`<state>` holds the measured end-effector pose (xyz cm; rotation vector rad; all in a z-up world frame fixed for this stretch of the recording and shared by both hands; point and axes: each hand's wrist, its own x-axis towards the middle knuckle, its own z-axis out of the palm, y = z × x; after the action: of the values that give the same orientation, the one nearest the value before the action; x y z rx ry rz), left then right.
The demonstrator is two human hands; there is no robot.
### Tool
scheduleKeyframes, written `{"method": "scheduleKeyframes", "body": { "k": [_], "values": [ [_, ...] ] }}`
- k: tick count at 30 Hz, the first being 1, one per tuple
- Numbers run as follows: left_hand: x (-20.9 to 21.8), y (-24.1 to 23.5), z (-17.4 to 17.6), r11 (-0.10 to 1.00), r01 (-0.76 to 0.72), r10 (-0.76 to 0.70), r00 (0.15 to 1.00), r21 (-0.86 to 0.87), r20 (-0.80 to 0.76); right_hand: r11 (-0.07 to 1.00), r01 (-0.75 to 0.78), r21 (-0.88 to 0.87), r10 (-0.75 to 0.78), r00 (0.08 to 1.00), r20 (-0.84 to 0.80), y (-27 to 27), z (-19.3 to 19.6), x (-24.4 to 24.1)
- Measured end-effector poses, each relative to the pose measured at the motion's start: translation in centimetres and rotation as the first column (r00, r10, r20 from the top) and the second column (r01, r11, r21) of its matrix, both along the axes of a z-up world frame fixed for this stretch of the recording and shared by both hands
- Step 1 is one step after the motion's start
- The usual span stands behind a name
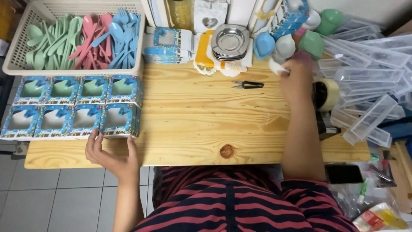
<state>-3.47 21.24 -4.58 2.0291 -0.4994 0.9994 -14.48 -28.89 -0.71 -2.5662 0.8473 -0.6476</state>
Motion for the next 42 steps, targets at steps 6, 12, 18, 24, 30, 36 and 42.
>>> {"method": "scheduleKeyframes", "body": {
  "k": [6, 12, 18, 24, 30, 36, 42],
  "values": [
    [0.1, 0.0, -0.2, 1.000, -0.006, 0.006, 1.000, -0.025, 0.006, 0.973, 0.157, -0.170, -0.211, 0.902, -0.377, -1.5, -3.3, 1.1],
    [0.1, 0.0, -0.2, 1.000, -0.014, 0.014, 1.000, -0.024, -0.026, 0.901, 0.366, -0.234, -0.429, 0.832, -0.350, -4.2, -5.3, 2.4],
    [0.5, 0.6, -1.2, 0.986, 0.156, -0.152, 0.986, -0.054, 0.075, 0.938, -0.060, -0.342, 0.023, 0.993, -0.112, 1.0, -3.2, 5.7],
    [0.5, -0.4, -3.6, 0.831, 0.553, -0.509, 0.801, -0.061, 0.316, 0.916, -0.022, -0.401, -0.116, 0.941, -0.318, -2.4, -6.3, 10.9],
    [0.4, -2.0, 1.0, 0.819, 0.573, -0.284, 0.401, 0.004, 0.871, 0.956, 0.029, -0.292, -0.068, 0.990, -0.124, -3.2, -6.0, 9.1],
    [-1.6, -11.3, 5.3, 0.732, 0.661, -0.602, 0.741, -0.166, 0.298, 0.979, -0.203, -0.008, 0.195, 0.927, 0.321, 4.1, -0.3, 6.0],
    [0.5, -21.7, 6.2, 0.558, 0.703, -0.830, 0.483, -0.440, -0.279, 0.881, -0.442, -0.169, 0.434, 0.897, -0.084, 12.4, 1.4, 4.3]
  ]
}}
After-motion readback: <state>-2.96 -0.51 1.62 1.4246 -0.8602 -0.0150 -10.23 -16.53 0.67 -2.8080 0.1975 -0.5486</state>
